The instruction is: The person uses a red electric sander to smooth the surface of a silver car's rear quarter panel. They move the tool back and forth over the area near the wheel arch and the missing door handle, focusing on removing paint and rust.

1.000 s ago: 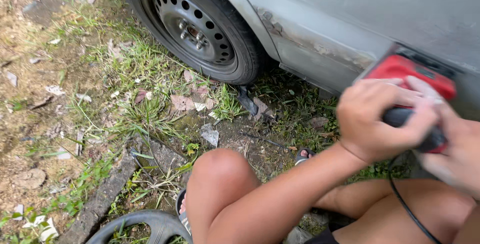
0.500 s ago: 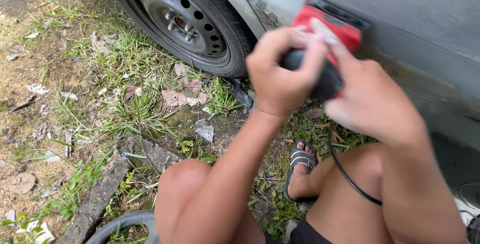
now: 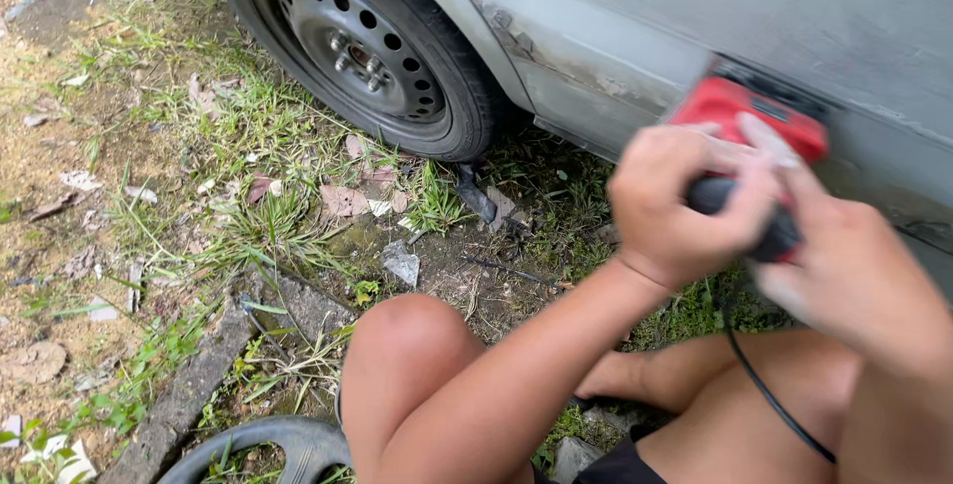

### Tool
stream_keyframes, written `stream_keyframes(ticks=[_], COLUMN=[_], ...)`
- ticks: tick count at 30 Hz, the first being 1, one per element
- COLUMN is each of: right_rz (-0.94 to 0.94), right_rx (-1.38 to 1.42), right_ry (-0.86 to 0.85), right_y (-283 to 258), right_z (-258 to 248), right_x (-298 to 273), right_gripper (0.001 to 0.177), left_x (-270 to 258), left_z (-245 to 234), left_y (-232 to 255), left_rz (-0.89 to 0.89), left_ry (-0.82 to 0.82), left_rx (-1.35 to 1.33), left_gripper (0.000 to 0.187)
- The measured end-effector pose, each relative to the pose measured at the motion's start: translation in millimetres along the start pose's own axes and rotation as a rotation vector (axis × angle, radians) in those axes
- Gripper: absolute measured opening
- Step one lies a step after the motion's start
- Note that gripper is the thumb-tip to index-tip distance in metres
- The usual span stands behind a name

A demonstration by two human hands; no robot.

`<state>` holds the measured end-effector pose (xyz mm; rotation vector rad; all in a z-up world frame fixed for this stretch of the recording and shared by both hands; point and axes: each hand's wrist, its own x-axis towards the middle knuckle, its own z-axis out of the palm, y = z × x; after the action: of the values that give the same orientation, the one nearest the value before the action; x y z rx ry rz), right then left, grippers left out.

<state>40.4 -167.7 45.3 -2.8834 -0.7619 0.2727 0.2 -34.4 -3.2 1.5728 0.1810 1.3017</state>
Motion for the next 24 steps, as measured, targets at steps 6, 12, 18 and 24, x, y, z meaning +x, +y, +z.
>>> stream_keyframes(ticks=[6,12,18,24], right_rz=[-0.370,-0.005,0.133,-0.212], right_rx=[0.376,-0.082,0.059,0.168], right_ry=[0.214,0.136,-0.187,-0.029], right_y=[60.3,-17.6,-137.1,-185.6], right_z=[14.6,-0.8,-32.6,-3.0], right_x=[-12.2,14.6,49.1,91.1], right_gripper=[0.100,0.116,0.122,0.121], left_x=[-34.6,13.4,79.3,128.6], left_z=[37.1,-11.2,-69.3,-120.1], left_y=[22.1,-2.5,-30.3,-65.1], left_rz=[-0.116,-0.016,-0.048,0.002], left_ry=[-0.016,-0.012,-0.048,0.048], left_rx=[-0.018,-0.057,-0.009,0.039], left_gripper=[0.015,0.017,0.011,0.014])
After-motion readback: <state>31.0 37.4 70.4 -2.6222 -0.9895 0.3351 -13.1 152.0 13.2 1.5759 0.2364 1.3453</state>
